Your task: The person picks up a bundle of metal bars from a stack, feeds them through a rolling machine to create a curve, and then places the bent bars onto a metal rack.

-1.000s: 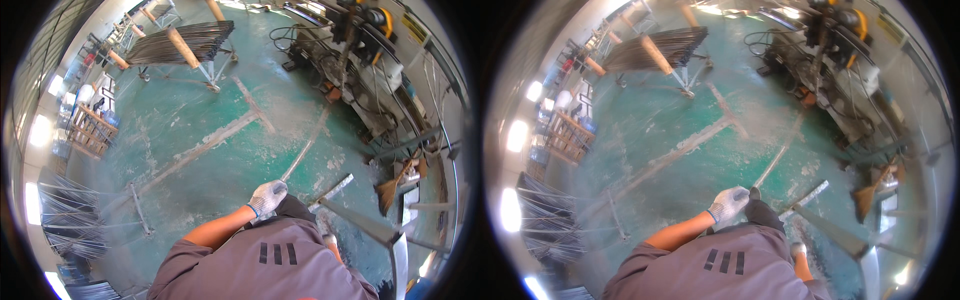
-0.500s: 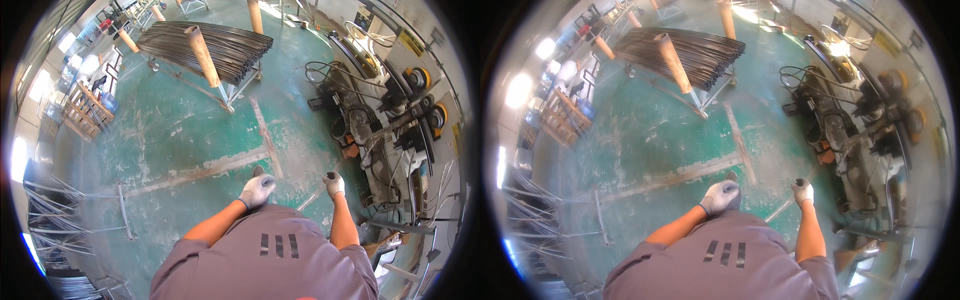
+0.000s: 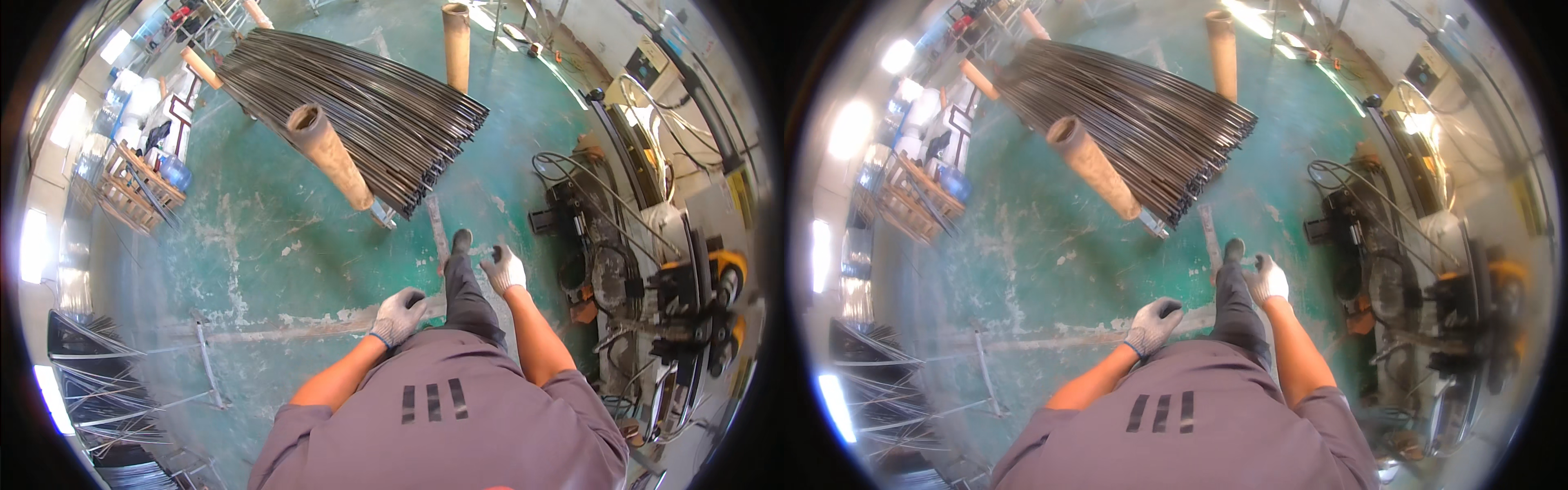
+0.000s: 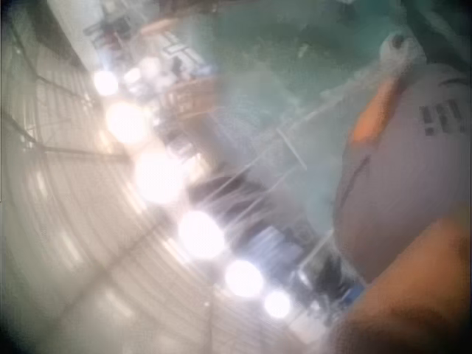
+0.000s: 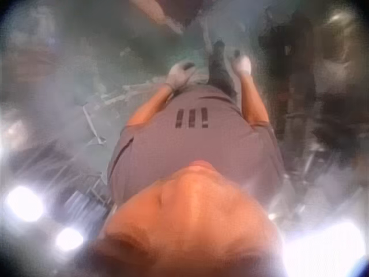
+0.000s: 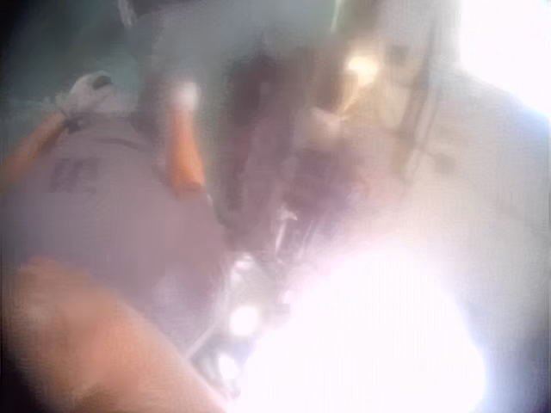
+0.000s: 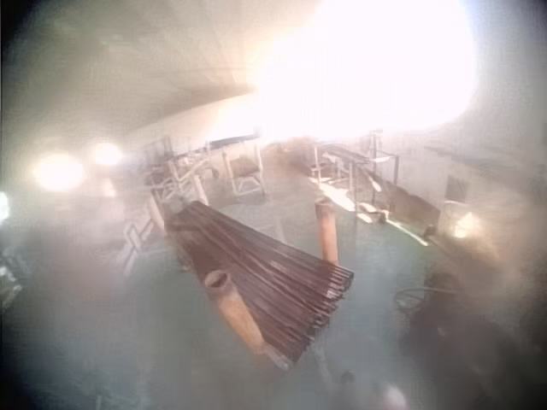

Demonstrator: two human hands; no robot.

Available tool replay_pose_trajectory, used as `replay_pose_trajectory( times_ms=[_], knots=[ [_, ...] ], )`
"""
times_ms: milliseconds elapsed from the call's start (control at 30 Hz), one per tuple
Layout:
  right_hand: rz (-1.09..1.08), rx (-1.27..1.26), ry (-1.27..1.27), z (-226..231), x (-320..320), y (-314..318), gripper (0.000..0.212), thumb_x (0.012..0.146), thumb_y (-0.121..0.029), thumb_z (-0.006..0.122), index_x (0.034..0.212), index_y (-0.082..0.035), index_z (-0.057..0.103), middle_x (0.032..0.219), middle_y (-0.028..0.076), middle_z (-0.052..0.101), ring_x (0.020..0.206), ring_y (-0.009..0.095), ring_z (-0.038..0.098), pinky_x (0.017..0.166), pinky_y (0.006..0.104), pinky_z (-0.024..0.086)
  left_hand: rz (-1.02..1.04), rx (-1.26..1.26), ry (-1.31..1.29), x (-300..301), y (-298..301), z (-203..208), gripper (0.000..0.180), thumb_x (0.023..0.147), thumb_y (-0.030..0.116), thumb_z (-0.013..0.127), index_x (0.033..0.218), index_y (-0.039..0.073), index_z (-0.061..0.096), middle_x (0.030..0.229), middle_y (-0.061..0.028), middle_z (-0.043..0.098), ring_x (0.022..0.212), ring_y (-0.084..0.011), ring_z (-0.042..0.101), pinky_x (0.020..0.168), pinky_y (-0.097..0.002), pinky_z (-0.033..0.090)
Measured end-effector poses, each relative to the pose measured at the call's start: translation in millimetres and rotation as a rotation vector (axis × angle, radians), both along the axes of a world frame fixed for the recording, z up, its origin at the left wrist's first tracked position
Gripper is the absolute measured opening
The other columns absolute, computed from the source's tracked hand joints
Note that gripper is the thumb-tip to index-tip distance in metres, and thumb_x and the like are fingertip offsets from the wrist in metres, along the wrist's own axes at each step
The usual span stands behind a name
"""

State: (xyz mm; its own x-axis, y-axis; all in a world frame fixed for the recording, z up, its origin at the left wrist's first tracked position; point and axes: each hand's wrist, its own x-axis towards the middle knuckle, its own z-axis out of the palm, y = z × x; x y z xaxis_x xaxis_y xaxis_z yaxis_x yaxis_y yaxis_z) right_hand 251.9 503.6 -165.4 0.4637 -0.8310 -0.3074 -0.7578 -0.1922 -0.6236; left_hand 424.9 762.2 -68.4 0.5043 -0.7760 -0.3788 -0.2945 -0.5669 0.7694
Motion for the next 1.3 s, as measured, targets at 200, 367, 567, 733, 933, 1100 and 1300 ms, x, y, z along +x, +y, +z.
replay_pose_trajectory(
  times_ms=[200, 367, 567, 733, 933, 1100, 1300],
  knots=[
    [0.215, -0.270, -0.016, 3, 208, -180, 0.083, 0.083, -0.040, 0.087, 0.149, -0.004, 0.053, 0.138, 0.024, 0.066, 0.128, 0.041, 0.062, 0.108, 0.0475, 0.051, 0.446, 0.054, 0.244, 97, -92, -43, 0.033, 0.098, 0.021, 0.071, 0.120, -0.003, 0.073, 0.107, -0.0150, 0.078, 0.098, -0.0211, 0.075, 0.091, -0.0347, 0.059],
    [0.323, -0.277, 0.183, -4, 364, -287, 0.098, 0.081, -0.054, 0.087, 0.153, -0.002, 0.045, 0.140, 0.022, 0.062, 0.128, 0.039, 0.059, 0.108, 0.0488, 0.051, 0.466, -0.028, 0.127, 169, -196, 5, 0.028, 0.100, 0.018, 0.069, 0.119, -0.003, 0.073, 0.104, -0.0111, 0.076, 0.100, -0.0164, 0.072, 0.092, -0.0328, 0.057],
    [0.387, -0.155, 0.424, 17, 435, -223, 0.127, 0.069, -0.064, 0.092, 0.162, -0.001, 0.033, 0.150, 0.023, 0.052, 0.139, 0.038, 0.049, 0.117, 0.0534, 0.039, 0.616, -0.066, 0.187, 207, -264, 10, 0.024, 0.102, 0.013, 0.068, 0.121, -0.002, 0.071, 0.110, -0.0105, 0.077, 0.104, -0.0155, 0.072, 0.096, -0.0327, 0.057],
    [0.512, -0.097, 0.325, -17, 429, -221, 0.077, 0.081, -0.052, 0.088, 0.131, -0.002, 0.057, 0.128, 0.023, 0.066, 0.122, 0.039, 0.064, 0.103, 0.0495, 0.054, 0.410, 0.100, 0.136, 218, -295, 5, 0.026, 0.101, 0.017, 0.069, 0.121, 0.000, 0.071, 0.111, -0.0152, 0.078, 0.104, -0.0251, 0.075, 0.096, -0.0372, 0.058],
    [0.600, 0.063, 0.320, -24, 441, -275, 0.036, 0.088, -0.031, 0.075, 0.110, -0.002, 0.076, 0.117, 0.025, 0.076, 0.113, 0.040, 0.073, 0.099, 0.0485, 0.059, 0.214, -0.014, 0.074, 252, -328, 25, 0.027, 0.098, 0.016, 0.069, 0.122, 0.002, 0.071, 0.113, -0.0173, 0.077, 0.106, -0.0311, 0.076, 0.094, -0.0397, 0.059],
    [0.628, 0.288, 0.233, -17, 436, -318, 0.061, 0.079, -0.027, 0.088, 0.130, 0.003, 0.073, 0.119, 0.025, 0.077, 0.111, 0.034, 0.075, 0.099, 0.0403, 0.058, 0.280, -0.063, 0.041, 275, -320, 16, 0.028, 0.098, 0.020, 0.068, 0.119, 0.002, 0.072, 0.107, -0.0193, 0.077, 0.102, -0.0330, 0.076, 0.091, -0.0401, 0.059],
    [0.259, 1.186, -0.157, 23, 425, -331, 0.022, 0.096, -0.012, 0.078, 0.106, 0.005, 0.067, 0.084, 0.016, 0.073, 0.067, 0.027, 0.072, 0.058, 0.0441, 0.061, 0.333, -0.028, 0.223, 269, -295, -9, 0.027, 0.101, 0.017, 0.068, 0.120, -0.001, 0.072, 0.107, -0.0135, 0.077, 0.103, -0.0227, 0.076, 0.092, -0.0356, 0.058]
  ],
)
